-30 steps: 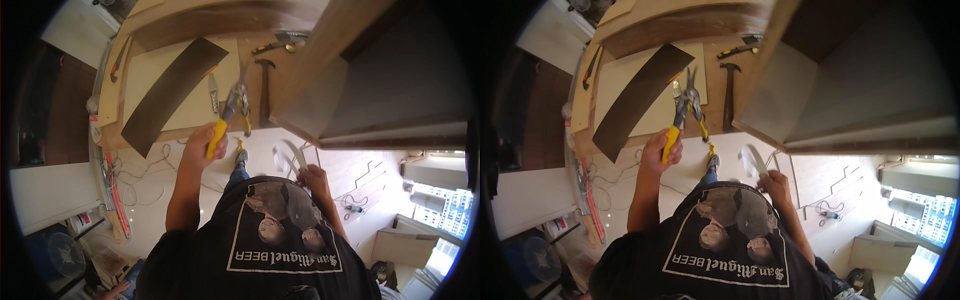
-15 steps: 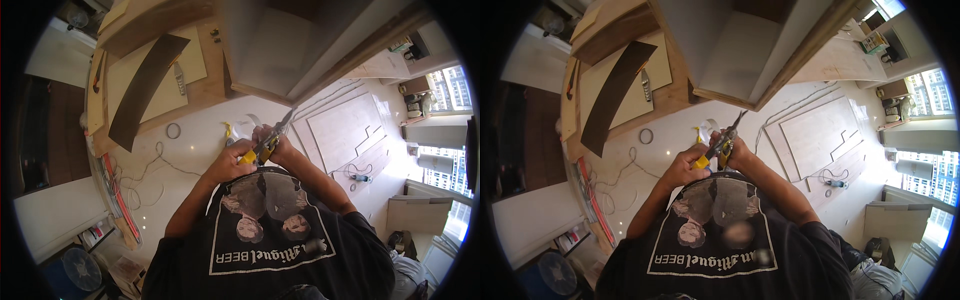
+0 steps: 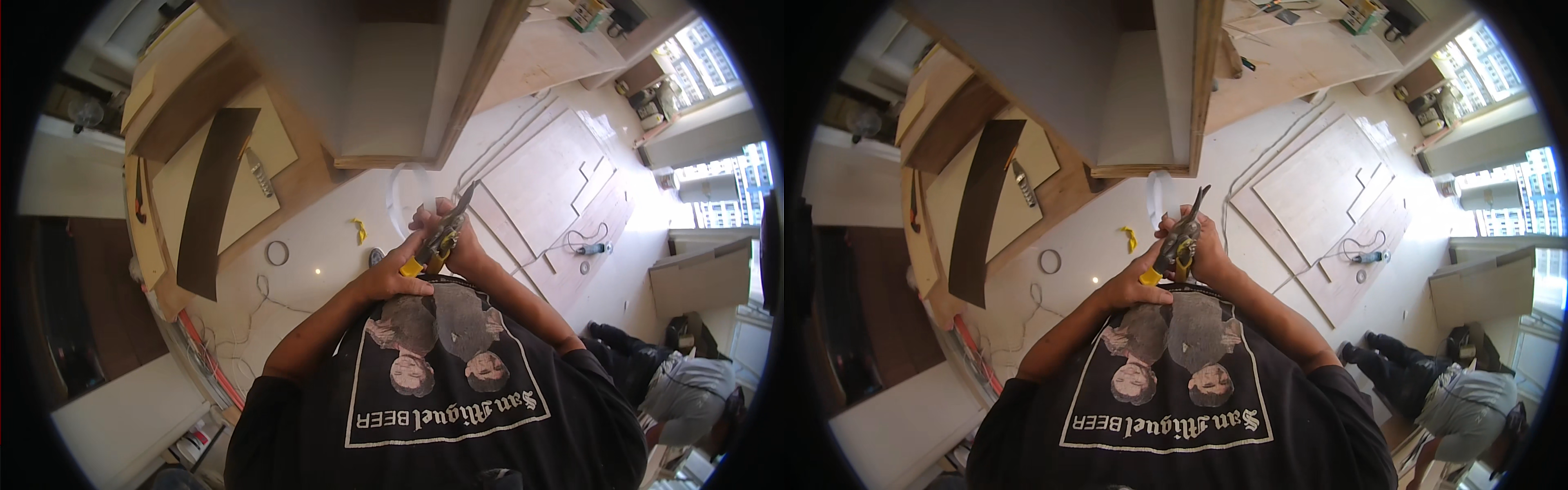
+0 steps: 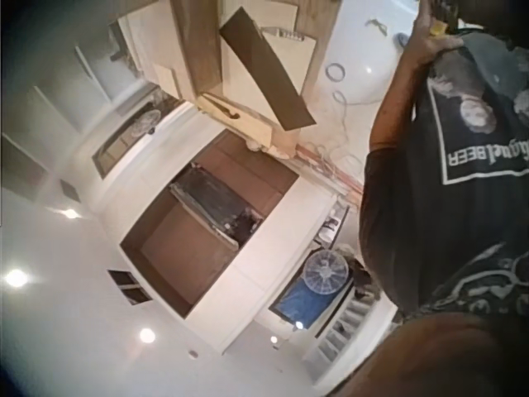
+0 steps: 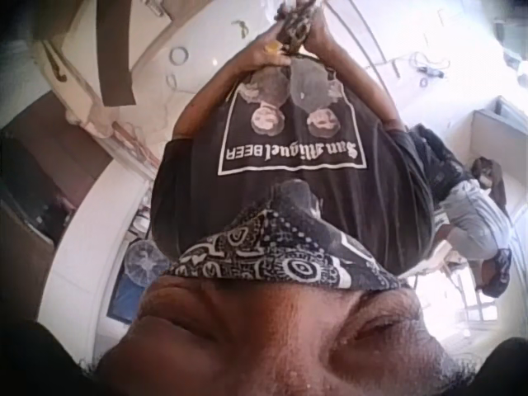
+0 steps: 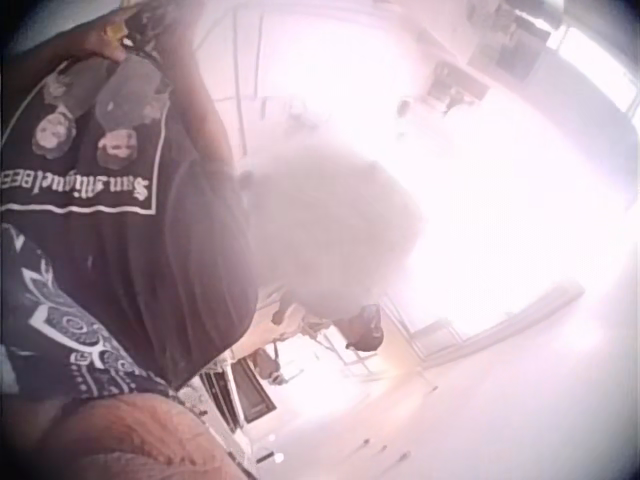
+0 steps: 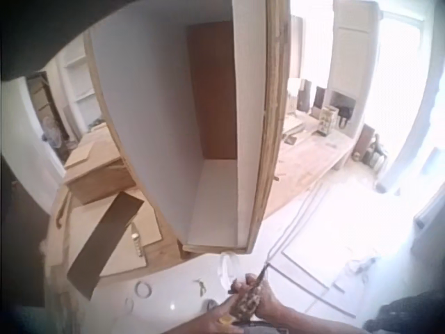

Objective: Applying and trimming edge banding on a wooden cabinet frame.

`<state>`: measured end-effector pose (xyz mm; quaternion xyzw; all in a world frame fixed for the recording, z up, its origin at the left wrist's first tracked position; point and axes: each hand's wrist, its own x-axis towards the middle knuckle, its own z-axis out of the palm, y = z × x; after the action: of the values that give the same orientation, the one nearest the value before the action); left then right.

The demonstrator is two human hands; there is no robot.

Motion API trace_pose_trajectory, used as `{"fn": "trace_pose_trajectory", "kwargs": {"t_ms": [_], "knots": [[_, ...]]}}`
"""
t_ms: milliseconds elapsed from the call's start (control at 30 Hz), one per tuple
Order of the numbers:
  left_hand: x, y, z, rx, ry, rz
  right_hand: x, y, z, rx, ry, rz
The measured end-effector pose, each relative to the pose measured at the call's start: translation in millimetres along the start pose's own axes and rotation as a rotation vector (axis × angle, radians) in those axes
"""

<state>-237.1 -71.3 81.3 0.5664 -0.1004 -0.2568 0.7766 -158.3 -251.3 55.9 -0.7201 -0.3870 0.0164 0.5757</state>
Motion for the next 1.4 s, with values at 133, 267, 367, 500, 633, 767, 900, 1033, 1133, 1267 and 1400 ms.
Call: {"fn": "trace_pose_trajectory", "kwargs": {"t_ms": [133,267,367,500,633,767,900,1033,1133,1267,1400], "knots": [[14,-9,-15,0.098,-0.214,-0.183,-1,-18,-7,0.669,0.234,0.808],[23,-15,-18,0.105,-0.347,-0.146,-19,-8,-21,0.679,0.224,0.798],[24,-9,-15,0.033,-0.317,-0.134,-32,-2,-37,0.741,0.224,0.847],[13,-4,-28,0.103,-0.123,-0.192,-53,8,-52,1.101,0.291,0.791],[4,7,-49,0.718,0.162,-0.162,-65,7,-63,1.121,0.361,0.794],[-10,12,-59,1.222,0.177,-0.295,-75,4,-68,0.978,0.342,0.856],[-12,15,-49,1.224,0.067,-0.419,-85,12,-64,0.932,0.308,0.83],[-10,4,-47,1.147,0.062,-0.432,-85,8,-65,0.916,0.331,0.867],[-11,4,-51,1.096,0.086,-0.424,-81,9,-73,0.839,0.309,0.874],[-11,1,-52,1.053,0.09,-0.391,-84,15,-75,0.856,0.275,0.878],[-5,-4,-50,1.06,0.061,-0.41,-77,17,-71,0.838,0.16,0.893]]}}
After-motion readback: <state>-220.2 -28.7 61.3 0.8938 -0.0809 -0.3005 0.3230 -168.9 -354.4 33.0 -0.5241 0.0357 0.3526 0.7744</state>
